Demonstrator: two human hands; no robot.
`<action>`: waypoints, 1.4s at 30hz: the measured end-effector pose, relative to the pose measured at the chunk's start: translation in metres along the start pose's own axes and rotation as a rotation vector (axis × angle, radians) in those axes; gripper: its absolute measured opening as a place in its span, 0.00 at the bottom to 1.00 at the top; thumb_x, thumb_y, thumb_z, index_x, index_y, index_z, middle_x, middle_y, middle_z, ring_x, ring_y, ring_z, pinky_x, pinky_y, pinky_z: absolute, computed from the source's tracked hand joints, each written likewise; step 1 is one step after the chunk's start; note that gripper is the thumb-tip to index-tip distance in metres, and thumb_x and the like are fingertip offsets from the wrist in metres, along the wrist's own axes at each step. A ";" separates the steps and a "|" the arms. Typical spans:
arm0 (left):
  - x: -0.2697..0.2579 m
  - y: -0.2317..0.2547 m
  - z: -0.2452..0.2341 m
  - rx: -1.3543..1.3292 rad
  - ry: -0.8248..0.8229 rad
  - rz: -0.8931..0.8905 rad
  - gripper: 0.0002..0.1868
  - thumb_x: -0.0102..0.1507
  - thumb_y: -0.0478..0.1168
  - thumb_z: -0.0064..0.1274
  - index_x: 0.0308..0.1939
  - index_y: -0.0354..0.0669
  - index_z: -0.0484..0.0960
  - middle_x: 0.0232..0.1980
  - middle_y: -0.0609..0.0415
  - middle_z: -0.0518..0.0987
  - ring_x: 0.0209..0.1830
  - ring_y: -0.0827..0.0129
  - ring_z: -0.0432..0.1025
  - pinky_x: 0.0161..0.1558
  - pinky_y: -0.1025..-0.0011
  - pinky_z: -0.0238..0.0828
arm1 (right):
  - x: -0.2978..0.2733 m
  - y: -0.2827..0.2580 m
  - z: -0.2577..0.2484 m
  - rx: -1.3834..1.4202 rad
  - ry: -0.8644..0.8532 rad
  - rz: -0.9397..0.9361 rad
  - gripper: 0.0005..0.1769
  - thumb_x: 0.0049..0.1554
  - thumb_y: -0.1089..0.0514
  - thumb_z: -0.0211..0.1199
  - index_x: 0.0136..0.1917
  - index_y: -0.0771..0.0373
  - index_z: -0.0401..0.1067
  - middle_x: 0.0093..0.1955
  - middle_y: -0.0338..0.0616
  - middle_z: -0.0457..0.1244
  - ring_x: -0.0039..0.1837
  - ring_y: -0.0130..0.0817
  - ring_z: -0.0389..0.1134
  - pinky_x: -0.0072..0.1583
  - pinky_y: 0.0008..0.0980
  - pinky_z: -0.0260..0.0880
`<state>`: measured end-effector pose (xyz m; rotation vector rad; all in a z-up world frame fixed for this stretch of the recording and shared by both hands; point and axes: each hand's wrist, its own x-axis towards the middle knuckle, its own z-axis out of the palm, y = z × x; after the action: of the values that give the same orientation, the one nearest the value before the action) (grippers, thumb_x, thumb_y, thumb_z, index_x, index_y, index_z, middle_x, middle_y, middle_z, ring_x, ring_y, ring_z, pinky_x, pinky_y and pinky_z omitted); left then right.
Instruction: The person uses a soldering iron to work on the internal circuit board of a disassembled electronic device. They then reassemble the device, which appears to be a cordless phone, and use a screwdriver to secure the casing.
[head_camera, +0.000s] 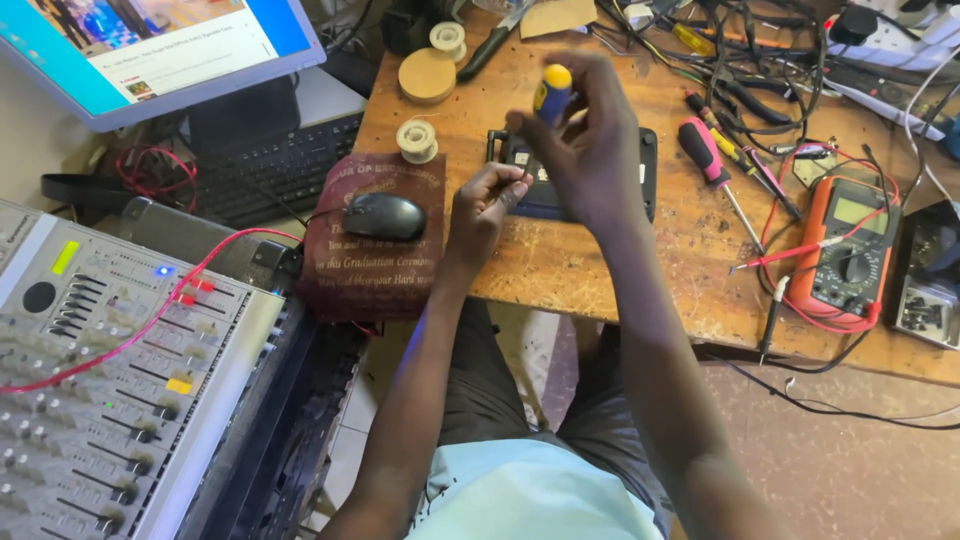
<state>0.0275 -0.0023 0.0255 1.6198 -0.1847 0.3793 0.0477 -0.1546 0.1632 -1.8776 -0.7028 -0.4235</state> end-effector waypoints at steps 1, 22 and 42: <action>-0.001 -0.001 0.001 -0.001 0.000 -0.003 0.03 0.71 0.35 0.56 0.48 0.41 0.83 0.49 0.52 0.85 0.53 0.66 0.81 0.57 0.70 0.79 | -0.001 -0.002 -0.004 -0.001 -0.002 0.002 0.24 0.69 0.47 0.71 0.67 0.59 0.64 0.52 0.44 0.65 0.45 0.29 0.66 0.44 0.27 0.68; -0.003 0.008 0.001 0.082 0.007 0.027 0.12 0.72 0.44 0.57 0.54 0.45 0.89 0.52 0.52 0.87 0.55 0.63 0.80 0.56 0.69 0.76 | -0.003 -0.003 -0.006 0.105 -0.179 -0.015 0.40 0.67 0.75 0.67 0.82 0.51 0.52 0.60 0.50 0.71 0.62 0.41 0.77 0.68 0.40 0.83; -0.003 0.005 -0.002 0.000 0.064 0.038 0.08 0.71 0.45 0.54 0.48 0.48 0.83 0.47 0.58 0.82 0.43 0.74 0.73 0.45 0.75 0.70 | -0.005 0.001 0.001 0.115 -0.141 0.098 0.14 0.68 0.60 0.68 0.65 0.61 0.73 0.52 0.42 0.74 0.52 0.32 0.75 0.55 0.32 0.75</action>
<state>0.0228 -0.0006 0.0298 1.6033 -0.1669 0.4599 0.0443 -0.1555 0.1591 -1.8365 -0.7096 -0.1855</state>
